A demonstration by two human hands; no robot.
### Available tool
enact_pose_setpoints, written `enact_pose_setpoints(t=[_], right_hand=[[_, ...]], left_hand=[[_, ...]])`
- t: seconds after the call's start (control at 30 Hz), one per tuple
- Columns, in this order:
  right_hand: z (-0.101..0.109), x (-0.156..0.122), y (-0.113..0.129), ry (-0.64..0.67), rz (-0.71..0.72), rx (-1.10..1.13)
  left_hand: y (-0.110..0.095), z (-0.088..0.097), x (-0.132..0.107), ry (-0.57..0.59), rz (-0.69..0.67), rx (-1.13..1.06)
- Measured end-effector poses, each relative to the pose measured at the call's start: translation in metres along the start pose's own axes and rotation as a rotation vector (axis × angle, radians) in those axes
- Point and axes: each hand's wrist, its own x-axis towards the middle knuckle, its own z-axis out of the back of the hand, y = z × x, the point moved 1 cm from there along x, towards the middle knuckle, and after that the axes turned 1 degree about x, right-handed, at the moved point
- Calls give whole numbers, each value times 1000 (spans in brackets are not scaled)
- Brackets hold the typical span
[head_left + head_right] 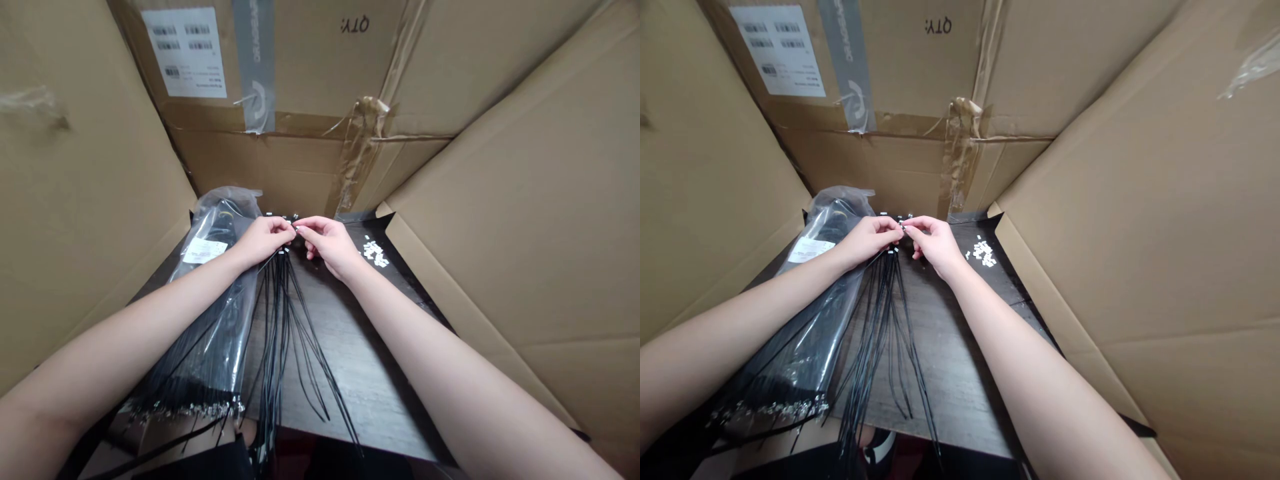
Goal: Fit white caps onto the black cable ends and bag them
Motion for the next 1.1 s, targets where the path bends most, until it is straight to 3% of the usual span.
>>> enact_pose_setpoints(t=[1.1], right_hand=[[2,0,0,17,-24,13]], left_hand=[[0,2,-1,-39,53,-58]])
